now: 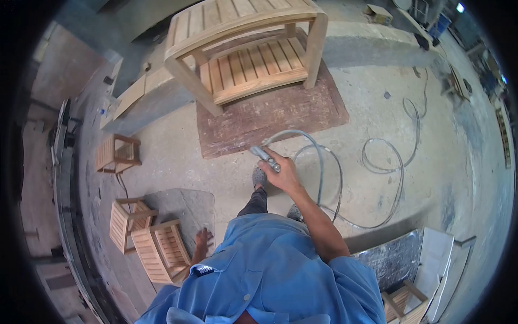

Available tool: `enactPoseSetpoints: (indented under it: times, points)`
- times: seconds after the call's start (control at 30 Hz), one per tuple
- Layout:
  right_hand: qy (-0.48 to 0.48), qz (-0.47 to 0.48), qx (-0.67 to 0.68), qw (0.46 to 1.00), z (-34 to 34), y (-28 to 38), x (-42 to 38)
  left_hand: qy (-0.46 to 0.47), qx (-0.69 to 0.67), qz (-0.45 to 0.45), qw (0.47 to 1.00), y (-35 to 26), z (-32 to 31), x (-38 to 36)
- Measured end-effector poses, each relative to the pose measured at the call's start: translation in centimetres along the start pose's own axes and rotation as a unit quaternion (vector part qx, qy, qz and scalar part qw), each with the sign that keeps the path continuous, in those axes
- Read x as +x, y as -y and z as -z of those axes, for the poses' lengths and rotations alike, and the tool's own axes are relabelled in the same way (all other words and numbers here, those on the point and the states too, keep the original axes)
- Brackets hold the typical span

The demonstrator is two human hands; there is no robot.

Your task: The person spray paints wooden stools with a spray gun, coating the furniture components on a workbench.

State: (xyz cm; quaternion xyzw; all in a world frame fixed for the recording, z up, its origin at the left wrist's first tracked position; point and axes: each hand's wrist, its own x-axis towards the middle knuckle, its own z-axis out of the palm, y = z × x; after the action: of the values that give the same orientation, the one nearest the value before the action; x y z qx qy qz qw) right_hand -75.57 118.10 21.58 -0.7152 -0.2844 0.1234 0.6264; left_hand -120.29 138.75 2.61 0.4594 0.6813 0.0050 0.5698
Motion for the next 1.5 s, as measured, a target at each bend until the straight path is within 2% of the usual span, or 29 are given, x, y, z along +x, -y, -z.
enactPoseSetpoints:
  times: [0.07, 0.13, 0.23, 0.3, 0.33, 0.37, 0.47, 0.57, 0.67, 0.73, 0.8, 0.87, 0.97, 1.0, 1.03, 1.13, 1.27, 1.4, 1.5]
  points:
    - [0.006, -0.011, -0.001, 1.000, -0.5, 1.5, 1.7, 0.005, 0.004, -0.100, 0.995, -7.6, -1.4, 3.6]
    - [-0.002, -0.022, -0.014, 1.000, -0.4, 1.7, 3.5, 0.055, -0.018, -0.253, 0.966, -15.7, -3.2, 7.1]
    - [-0.126, -0.021, -0.081, 0.988, 1.6, -1.3, 5.6, 0.064, -0.039, -0.388, 0.919, -30.6, -7.9, 7.5]
    - [-0.190, -0.093, -0.063, 0.975, 4.7, -3.4, 6.0, 0.063, -0.029, -0.463, 0.883, -39.3, -10.7, 6.3]
    - [-0.245, -0.084, -0.069, 0.963, 5.8, -2.8, 6.2, 0.051, -0.016, -0.504, 0.862, -43.3, -11.9, 5.0]
    - [-0.299, -0.073, -0.073, 0.949, 6.6, -1.6, 6.5, 0.068, -0.035, -0.541, 0.837, -46.8, -13.2, 4.2]
    - [-0.359, -0.107, -0.118, 0.920, 7.9, 0.7, 7.1, 0.075, -0.058, -0.634, 0.768, -54.9, -16.2, -0.6]
    - [-0.351, -0.142, -0.089, 0.921, 7.1, 1.8, 7.3, 0.137, -0.083, -0.684, 0.711, -59.1, -18.4, -0.9]
    - [-0.303, -0.154, -0.045, 0.939, 4.7, 2.0, 7.3, 0.076, -0.063, -0.682, 0.725, -60.0, -19.7, 0.0]
    - [-0.267, -0.182, -0.013, 0.946, 3.6, 1.5, 6.8, 0.062, -0.080, -0.694, 0.713, -60.2, -19.8, -0.4]
    - [-0.269, -0.175, 0.000, 0.947, 2.9, 0.8, 6.8, 0.055, -0.081, -0.699, 0.708, -62.1, -20.2, -0.5]
    - [-0.281, -0.170, 0.019, 0.944, 2.8, 0.5, 7.0, 0.046, -0.066, -0.694, 0.716, -66.5, -19.9, 0.5]
    - [-0.317, -0.152, 0.024, 0.936, 3.9, 0.2, 7.5, 0.045, -0.062, -0.642, 0.763, -74.3, -20.3, 0.7]
    - [-0.344, -0.101, -0.003, 0.934, 4.0, -0.2, 8.2, 0.043, -0.062, -0.635, 0.769, -76.7, -20.7, 0.3]
    - [-0.355, -0.101, 0.008, 0.929, 4.5, -0.2, 8.6, 0.041, -0.062, -0.628, 0.775, -79.1, -20.9, -0.2]
    - [-0.398, -0.086, 0.038, 0.913, 5.7, -0.1, 9.4, 0.018, 0.073, -0.645, 0.760, -86.2, -20.9, 2.1]
    - [-0.442, -0.039, 0.052, 0.895, 5.7, -0.4, 11.1, 0.027, 0.169, -0.485, 0.857, -92.8, -20.1, 3.5]
    - [-0.398, -0.057, 0.123, 0.907, 3.7, 0.1, 12.5, -0.012, 0.191, -0.442, 0.876, -94.7, -19.8, 3.8]
    - [-0.332, -0.022, 0.097, 0.938, 1.2, -0.9, 13.5, -0.031, 0.213, -0.423, 0.880, -96.9, -19.0, 5.5]
